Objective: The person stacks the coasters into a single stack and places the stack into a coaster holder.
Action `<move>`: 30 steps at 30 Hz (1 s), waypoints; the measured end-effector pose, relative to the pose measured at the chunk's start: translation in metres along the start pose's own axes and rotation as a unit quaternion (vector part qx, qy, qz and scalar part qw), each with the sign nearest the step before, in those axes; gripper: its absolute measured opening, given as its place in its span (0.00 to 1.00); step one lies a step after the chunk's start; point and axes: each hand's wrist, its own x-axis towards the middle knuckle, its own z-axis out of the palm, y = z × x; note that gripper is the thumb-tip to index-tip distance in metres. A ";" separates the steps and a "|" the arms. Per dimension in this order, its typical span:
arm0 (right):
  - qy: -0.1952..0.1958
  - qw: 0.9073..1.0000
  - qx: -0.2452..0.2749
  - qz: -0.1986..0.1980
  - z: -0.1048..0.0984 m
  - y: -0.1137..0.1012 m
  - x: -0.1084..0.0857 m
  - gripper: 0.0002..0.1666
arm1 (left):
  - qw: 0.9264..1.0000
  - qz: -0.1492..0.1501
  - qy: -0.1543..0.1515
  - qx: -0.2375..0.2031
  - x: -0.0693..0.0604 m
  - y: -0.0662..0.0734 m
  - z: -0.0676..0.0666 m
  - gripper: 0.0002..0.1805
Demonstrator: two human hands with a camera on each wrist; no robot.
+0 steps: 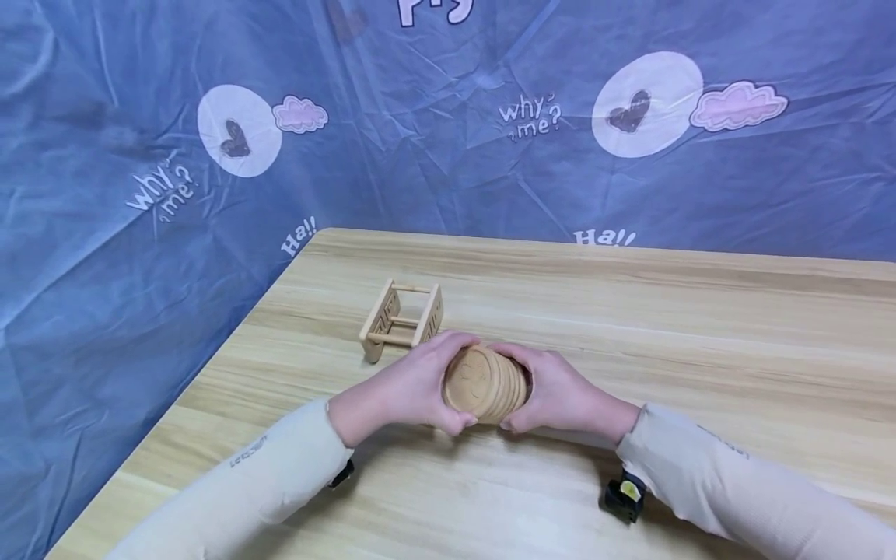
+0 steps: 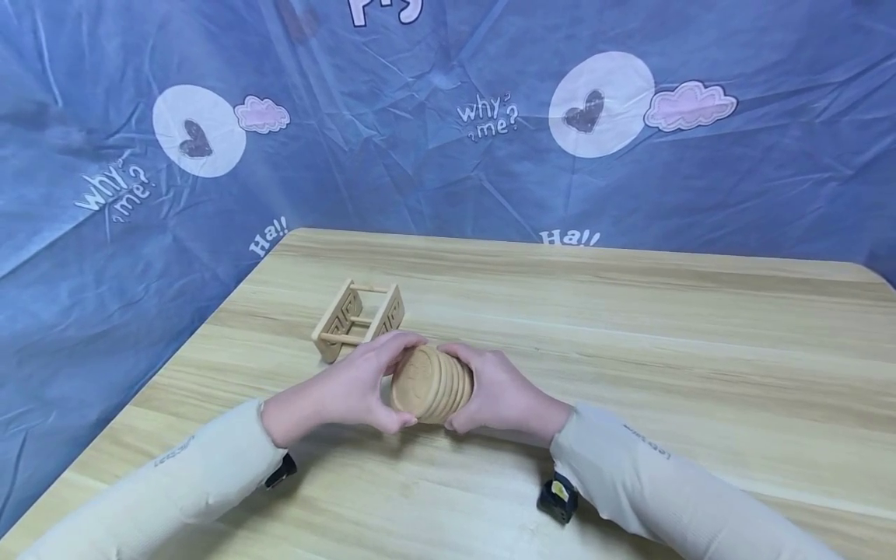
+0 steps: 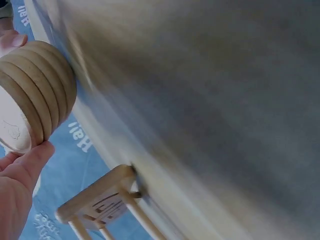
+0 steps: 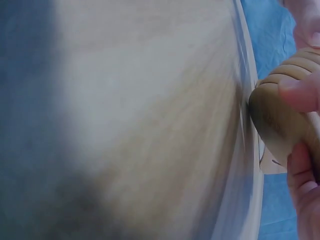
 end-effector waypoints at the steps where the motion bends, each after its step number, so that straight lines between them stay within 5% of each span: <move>1: 0.001 1.000 0.010 0.002 0.000 0.000 0.000 0.54 | 1.000 -0.001 0.003 -0.004 -0.001 -0.001 0.001 0.51; 6: -0.014 0.992 0.121 0.034 0.002 0.003 -0.002 0.54 | 0.999 -0.027 -0.002 -0.018 -0.001 -0.005 0.000 0.50; 11: -0.039 0.953 0.290 0.071 0.008 0.009 -0.002 0.60 | 0.998 -0.055 0.001 -0.033 -0.001 -0.009 -0.001 0.48; 16: -0.053 0.927 0.362 0.078 0.014 0.013 -0.001 0.64 | 0.998 -0.044 0.009 -0.049 -0.001 -0.011 0.001 0.47; 18: -0.058 0.929 0.358 0.071 0.013 0.014 0.000 0.62 | 0.997 -0.042 0.012 -0.056 -0.001 -0.012 0.002 0.47; 22: -0.054 0.951 0.303 0.045 0.008 0.014 0.003 0.56 | 0.995 -0.035 0.025 -0.095 -0.003 -0.014 0.004 0.46; 30: -0.015 0.976 0.214 0.029 -0.010 0.003 0.005 0.56 | 0.980 -0.008 0.079 -0.184 -0.007 -0.011 0.004 0.48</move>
